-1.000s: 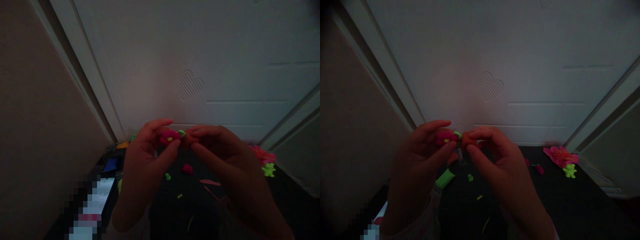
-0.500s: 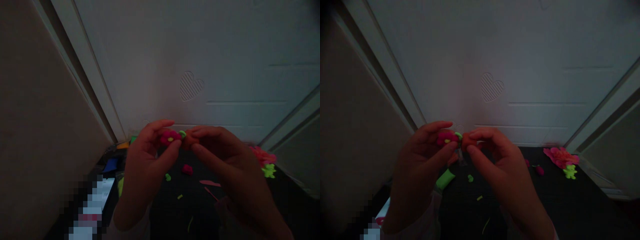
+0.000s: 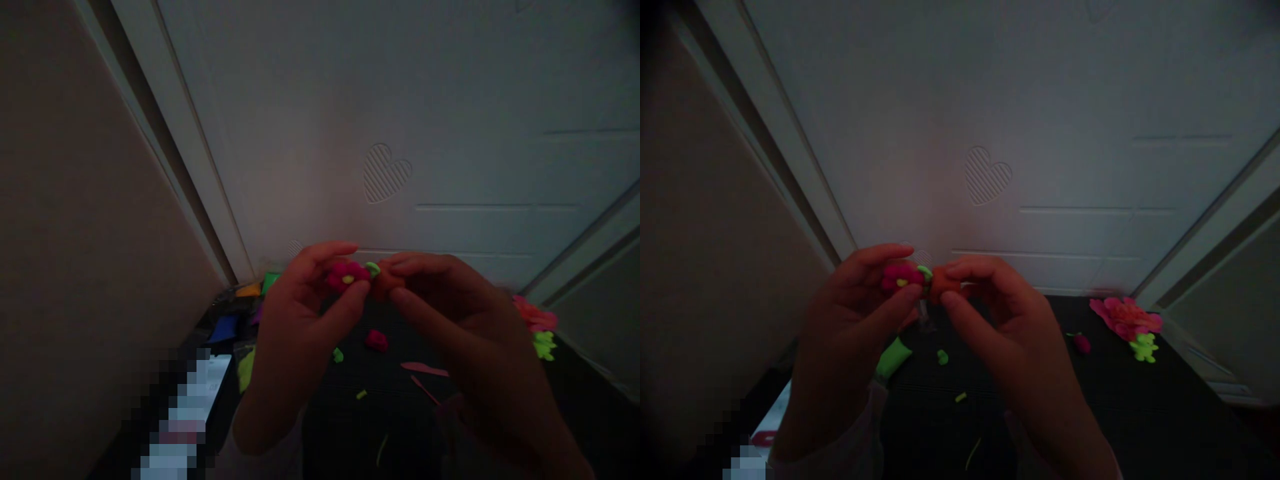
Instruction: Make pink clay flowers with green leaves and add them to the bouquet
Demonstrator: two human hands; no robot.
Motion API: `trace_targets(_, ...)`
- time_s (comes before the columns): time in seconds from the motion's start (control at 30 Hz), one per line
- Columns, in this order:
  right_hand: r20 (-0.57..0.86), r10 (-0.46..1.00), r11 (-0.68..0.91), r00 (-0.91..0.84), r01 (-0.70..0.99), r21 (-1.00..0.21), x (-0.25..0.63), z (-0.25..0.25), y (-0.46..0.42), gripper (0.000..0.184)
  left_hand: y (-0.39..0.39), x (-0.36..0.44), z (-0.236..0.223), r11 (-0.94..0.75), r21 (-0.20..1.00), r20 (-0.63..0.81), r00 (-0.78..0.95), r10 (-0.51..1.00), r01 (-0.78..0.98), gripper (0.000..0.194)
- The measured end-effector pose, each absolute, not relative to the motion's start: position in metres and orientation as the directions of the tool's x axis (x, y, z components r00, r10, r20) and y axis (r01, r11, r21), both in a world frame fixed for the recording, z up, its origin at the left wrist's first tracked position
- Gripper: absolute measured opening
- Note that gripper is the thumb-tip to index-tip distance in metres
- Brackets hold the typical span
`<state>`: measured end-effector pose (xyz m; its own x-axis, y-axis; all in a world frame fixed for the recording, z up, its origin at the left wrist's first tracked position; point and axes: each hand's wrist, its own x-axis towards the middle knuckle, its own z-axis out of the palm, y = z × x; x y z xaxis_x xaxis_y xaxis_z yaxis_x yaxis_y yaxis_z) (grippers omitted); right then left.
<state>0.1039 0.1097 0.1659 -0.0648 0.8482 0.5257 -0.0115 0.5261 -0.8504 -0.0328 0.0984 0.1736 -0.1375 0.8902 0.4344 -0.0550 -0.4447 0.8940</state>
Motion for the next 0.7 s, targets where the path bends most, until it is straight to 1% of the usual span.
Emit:
trace_targets(0.13, 0.528, 0.847, 0.528, -0.066, -0.009, -0.849, 0.1047, 0.1645, 0.1111, 0.014, 0.0978, -0.0321, 0.1729, -0.448, 0.892, 0.435, -0.150, 0.888, -0.066, 0.029)
trace_targets(0.7, 0.516, 0.855, 0.515, -0.058, -0.024, -0.857, 0.1039, 0.1648, 0.1103, 0.013, 0.1000, -0.0326, 0.1722, -0.435, 0.895, 0.424, -0.114, 0.898, -0.099, 0.022)
